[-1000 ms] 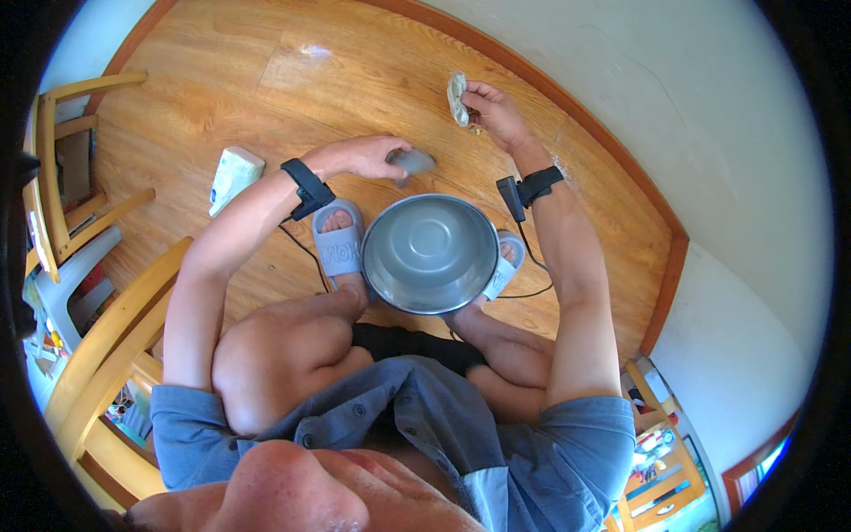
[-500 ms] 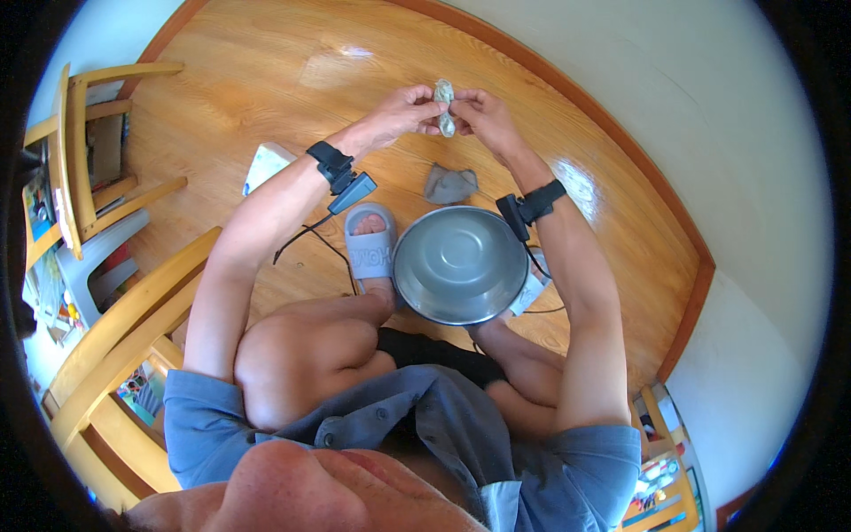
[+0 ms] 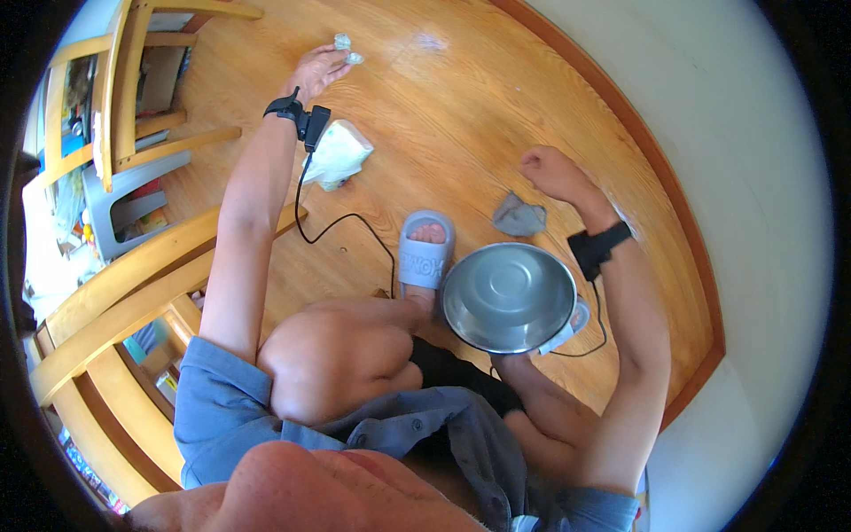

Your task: The person sits cross-legged on a wooden floor and wipes the surface with a cloth and paper towel. They use a metal bowl to hold water and repeatedly dip the cloth to clean different areas of the floor.

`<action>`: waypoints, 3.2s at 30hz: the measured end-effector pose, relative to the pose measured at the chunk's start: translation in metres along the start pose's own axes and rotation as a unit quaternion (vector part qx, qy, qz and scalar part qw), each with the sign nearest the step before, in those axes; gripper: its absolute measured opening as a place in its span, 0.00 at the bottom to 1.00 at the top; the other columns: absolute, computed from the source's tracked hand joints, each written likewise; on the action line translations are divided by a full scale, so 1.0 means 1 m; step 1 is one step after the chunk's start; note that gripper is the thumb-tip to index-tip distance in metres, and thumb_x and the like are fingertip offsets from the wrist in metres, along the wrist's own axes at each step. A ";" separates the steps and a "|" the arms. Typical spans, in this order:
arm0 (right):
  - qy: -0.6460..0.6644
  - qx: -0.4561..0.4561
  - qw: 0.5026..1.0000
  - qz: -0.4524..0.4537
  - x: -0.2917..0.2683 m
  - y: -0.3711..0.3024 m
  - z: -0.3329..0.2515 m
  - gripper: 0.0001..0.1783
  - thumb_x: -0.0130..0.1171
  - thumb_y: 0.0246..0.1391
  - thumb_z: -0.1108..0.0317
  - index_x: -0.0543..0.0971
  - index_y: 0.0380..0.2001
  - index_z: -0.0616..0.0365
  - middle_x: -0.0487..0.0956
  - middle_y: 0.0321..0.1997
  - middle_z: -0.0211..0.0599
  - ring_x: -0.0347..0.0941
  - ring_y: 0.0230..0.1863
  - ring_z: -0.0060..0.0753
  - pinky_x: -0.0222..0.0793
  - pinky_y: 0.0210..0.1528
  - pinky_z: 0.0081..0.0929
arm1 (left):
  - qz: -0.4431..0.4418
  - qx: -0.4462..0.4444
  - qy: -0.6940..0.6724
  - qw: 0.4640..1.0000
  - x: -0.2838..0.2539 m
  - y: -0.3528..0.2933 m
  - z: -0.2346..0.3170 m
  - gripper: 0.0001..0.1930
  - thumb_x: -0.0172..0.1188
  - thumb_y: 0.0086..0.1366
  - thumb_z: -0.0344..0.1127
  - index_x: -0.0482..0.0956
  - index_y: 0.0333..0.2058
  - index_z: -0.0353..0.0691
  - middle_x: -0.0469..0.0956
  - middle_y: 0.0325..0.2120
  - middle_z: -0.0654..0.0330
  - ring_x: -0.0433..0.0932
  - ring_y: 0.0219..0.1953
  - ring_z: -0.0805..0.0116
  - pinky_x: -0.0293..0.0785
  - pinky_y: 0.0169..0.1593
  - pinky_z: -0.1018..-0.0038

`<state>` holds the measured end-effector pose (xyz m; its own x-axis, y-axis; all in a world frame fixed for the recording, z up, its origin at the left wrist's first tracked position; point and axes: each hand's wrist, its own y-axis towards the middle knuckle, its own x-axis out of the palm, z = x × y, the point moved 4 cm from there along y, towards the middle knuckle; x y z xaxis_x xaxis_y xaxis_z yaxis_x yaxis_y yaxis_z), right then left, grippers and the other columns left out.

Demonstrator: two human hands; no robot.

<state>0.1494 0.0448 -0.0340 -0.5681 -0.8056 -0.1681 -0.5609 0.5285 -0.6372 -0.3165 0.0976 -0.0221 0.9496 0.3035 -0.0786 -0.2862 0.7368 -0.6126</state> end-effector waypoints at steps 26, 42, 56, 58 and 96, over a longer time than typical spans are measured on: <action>0.042 0.032 0.999 0.008 -0.002 -0.012 0.020 0.09 0.52 0.57 0.71 0.74 0.37 0.65 0.74 0.27 0.31 0.71 0.27 0.22 0.68 0.29 0.21 | 0.132 0.041 0.284 0.949 -0.161 -0.016 -0.092 0.03 0.62 0.55 0.26 0.81 0.29 0.33 0.80 0.22 0.59 0.76 0.20 0.73 0.73 0.25 0.76; 0.020 0.084 0.995 0.054 -0.028 -0.064 0.033 0.11 0.53 0.58 0.70 0.74 0.41 0.67 0.76 0.30 0.35 0.73 0.30 0.24 0.73 0.33 0.22 | 0.008 0.058 0.191 0.980 -0.091 0.034 -0.035 0.14 0.61 0.61 0.30 0.77 0.45 0.32 0.80 0.35 0.57 0.81 0.34 0.69 0.81 0.38 0.75; 0.005 0.124 0.990 0.063 -0.046 -0.070 0.031 0.12 0.52 0.57 0.71 0.75 0.41 0.67 0.76 0.29 0.35 0.72 0.29 0.26 0.71 0.33 0.24 | 0.292 -0.005 0.459 0.839 -0.274 0.022 -0.084 0.07 0.59 0.55 0.30 0.83 0.33 0.37 0.82 0.24 0.55 0.81 0.27 0.68 0.76 0.32 0.73; -0.002 0.115 0.992 0.047 -0.044 -0.070 0.023 0.12 0.52 0.57 0.71 0.75 0.41 0.67 0.76 0.28 0.35 0.73 0.29 0.26 0.71 0.32 0.24 | 0.246 0.017 0.396 0.885 -0.250 0.021 -0.082 0.06 0.58 0.56 0.28 0.82 0.31 0.36 0.81 0.24 0.57 0.79 0.26 0.70 0.76 0.32 0.72; -0.006 0.214 0.972 0.100 -0.077 -0.167 0.039 0.09 0.48 0.63 0.69 0.74 0.36 0.63 0.74 0.27 0.30 0.72 0.29 0.22 0.70 0.33 0.21 | 0.201 0.177 0.220 0.938 -0.262 0.082 -0.068 0.05 0.59 0.62 0.27 0.82 0.34 0.35 0.79 0.23 0.60 0.76 0.24 0.74 0.73 0.29 0.77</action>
<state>0.3101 0.0077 0.0566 -0.6315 -0.7027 -0.3278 -0.1367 0.5171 -0.8449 -0.5802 0.0370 -0.1049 0.6943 0.3790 -0.6118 -0.5832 0.7944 -0.1697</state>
